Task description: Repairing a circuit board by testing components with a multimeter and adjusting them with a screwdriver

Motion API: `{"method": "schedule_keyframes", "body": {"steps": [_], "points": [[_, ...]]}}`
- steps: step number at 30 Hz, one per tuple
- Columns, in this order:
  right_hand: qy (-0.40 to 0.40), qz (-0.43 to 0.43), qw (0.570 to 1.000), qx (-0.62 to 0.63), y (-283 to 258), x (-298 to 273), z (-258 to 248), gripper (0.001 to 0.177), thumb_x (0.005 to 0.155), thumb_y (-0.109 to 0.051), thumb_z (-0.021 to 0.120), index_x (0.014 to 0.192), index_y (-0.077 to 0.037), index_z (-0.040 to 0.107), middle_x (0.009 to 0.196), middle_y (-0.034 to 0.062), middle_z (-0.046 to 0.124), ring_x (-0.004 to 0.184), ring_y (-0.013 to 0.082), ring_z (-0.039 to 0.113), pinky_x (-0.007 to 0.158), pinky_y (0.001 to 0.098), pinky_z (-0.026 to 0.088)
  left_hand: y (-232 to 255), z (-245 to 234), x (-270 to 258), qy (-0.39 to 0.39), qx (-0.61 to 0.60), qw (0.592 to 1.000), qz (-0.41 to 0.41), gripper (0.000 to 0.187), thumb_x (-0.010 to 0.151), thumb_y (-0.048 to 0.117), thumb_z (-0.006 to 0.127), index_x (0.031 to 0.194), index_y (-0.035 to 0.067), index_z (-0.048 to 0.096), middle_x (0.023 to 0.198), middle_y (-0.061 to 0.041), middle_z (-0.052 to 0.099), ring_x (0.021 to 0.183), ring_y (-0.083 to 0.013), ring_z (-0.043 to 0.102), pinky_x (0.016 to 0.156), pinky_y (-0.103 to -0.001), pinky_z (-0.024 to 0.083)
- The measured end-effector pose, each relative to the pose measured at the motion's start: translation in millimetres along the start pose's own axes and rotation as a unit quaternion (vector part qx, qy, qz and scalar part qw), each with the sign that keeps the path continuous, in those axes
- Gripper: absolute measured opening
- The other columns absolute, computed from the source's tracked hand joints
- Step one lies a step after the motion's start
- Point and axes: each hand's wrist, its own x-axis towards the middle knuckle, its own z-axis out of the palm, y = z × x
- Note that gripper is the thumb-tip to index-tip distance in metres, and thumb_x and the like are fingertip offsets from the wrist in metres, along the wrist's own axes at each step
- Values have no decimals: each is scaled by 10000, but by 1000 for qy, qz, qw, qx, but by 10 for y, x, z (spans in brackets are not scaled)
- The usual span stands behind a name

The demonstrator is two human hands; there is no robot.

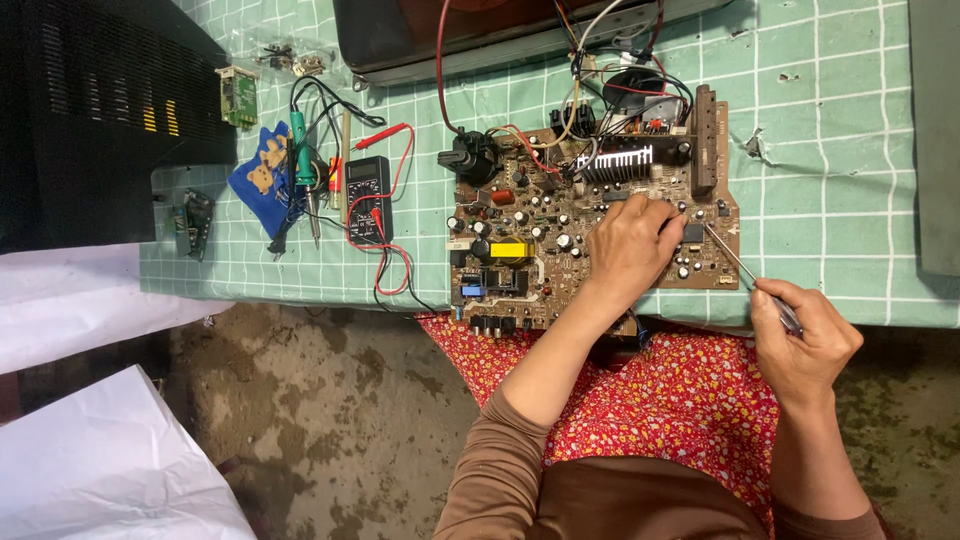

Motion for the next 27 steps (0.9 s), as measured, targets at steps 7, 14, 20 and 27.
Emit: {"method": "schedule_keyframes", "body": {"steps": [7,14,20,27], "points": [[8,4,1000,9,17,-9,-34,149,1003,167,765,1151,182,750,820,203,664,593,182,465,550,296,336,13,-22,-1,-12,3,1000,-10,215,920,270,650,905,76,742,800,-82,660,670,-225,630,479,-320,515],[12,-1,1000,6,92,-18,-25,147,1002,164,769,1148,181,754,798,194,657,579,178,457,537,294,321,-34,-14,-4,-35,-31,998,-33,220,931,203,610,1076,80,720,887,-95,669,767,-223,629,590,-317,555],[11,0,1000,8,64,-1,-48,162,996,170,759,1157,187,749,821,206,669,583,182,471,531,293,331,35,119,20,3,-35,999,3,272,927,314,634,1017,77,733,932,-103,622,840,-237,596,650,-341,563],[13,6,1000,3,31,20,-53,166,993,176,759,1158,190,747,851,219,671,608,192,469,562,304,344,133,145,67,-3,-9,1000,-13,246,904,305,660,919,69,727,882,-93,601,770,-225,584,651,-368,535]]}}
